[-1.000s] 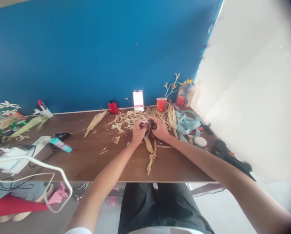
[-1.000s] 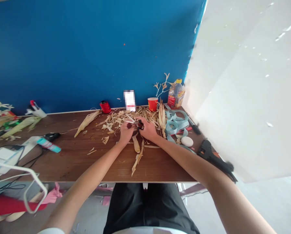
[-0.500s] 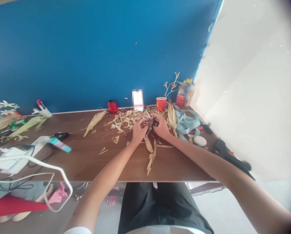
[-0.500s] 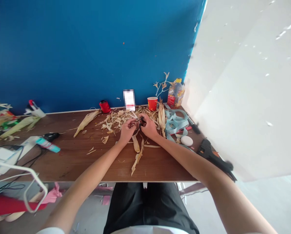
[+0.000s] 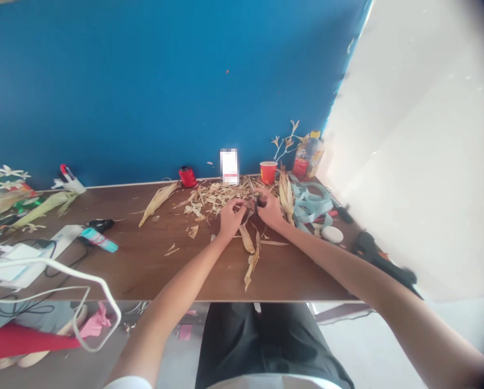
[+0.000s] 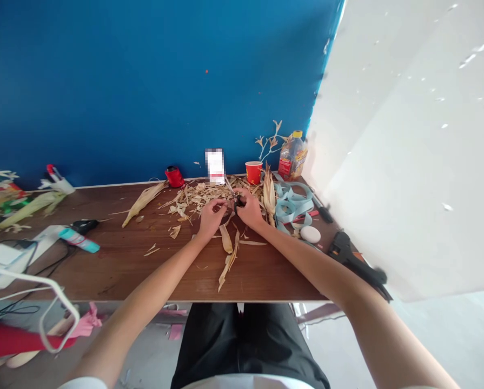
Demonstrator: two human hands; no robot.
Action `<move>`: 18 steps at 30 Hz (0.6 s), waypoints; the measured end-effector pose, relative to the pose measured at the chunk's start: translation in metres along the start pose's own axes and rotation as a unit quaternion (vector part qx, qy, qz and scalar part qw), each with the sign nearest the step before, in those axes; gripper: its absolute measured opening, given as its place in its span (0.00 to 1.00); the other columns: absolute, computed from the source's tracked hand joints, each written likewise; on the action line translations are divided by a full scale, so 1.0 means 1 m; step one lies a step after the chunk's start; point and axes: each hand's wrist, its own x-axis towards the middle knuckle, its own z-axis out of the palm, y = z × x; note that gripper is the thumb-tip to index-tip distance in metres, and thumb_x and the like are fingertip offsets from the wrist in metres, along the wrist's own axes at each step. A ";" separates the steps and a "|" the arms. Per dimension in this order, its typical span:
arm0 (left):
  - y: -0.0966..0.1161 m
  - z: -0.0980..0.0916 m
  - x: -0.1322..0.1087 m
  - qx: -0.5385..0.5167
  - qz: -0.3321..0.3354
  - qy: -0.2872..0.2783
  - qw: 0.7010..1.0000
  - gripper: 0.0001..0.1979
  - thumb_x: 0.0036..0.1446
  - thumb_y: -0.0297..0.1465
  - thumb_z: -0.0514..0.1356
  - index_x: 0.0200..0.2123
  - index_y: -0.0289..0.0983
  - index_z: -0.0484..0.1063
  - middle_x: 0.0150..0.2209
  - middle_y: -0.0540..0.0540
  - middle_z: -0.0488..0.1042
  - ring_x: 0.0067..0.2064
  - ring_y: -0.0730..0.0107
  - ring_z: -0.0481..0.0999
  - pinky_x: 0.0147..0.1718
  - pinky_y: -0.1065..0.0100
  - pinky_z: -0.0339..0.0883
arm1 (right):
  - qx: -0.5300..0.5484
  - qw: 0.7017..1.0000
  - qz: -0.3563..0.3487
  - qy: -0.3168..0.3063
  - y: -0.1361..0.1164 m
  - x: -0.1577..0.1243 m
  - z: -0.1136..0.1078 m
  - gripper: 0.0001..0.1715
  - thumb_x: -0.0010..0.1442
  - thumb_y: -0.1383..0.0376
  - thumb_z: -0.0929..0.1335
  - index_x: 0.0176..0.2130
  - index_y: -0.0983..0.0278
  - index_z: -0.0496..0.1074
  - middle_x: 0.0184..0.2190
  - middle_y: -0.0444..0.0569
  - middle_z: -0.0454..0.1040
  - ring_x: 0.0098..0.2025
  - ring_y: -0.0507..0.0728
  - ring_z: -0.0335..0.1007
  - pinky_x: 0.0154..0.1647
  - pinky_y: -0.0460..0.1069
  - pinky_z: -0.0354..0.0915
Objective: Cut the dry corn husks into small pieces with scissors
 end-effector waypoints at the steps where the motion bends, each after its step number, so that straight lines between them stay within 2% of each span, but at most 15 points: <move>1: -0.001 0.000 0.000 0.002 -0.001 0.004 1.000 0.08 0.55 0.33 0.58 0.35 0.37 0.75 0.35 0.46 0.76 0.35 0.68 0.74 0.36 0.68 0.66 | 0.008 1.000 0.004 0.004 0.000 0.000 0.000 0.24 0.54 0.65 0.64 0.51 0.62 0.66 0.25 0.43 0.73 0.26 0.55 0.68 0.29 0.49 0.67; 9: -0.007 -0.001 0.000 0.010 -0.025 0.036 0.999 0.08 0.56 0.34 0.57 0.35 0.37 0.73 0.33 0.46 0.75 0.35 0.69 0.73 0.36 0.69 0.65 | 0.032 0.998 0.037 0.049 0.003 0.003 -0.001 0.24 0.52 0.63 0.66 0.50 0.63 0.66 0.30 0.46 0.75 0.32 0.57 0.72 0.34 0.51 0.68; 18: -0.009 0.002 0.001 0.023 -0.014 0.001 1.000 0.07 0.57 0.33 0.56 0.35 0.37 0.72 0.32 0.46 0.75 0.30 0.70 0.73 0.33 0.68 0.65 | 0.035 0.999 -0.021 -0.012 -0.007 0.002 0.001 0.26 0.50 0.66 0.66 0.51 0.64 0.67 0.32 0.47 0.75 0.32 0.55 0.71 0.36 0.50 0.67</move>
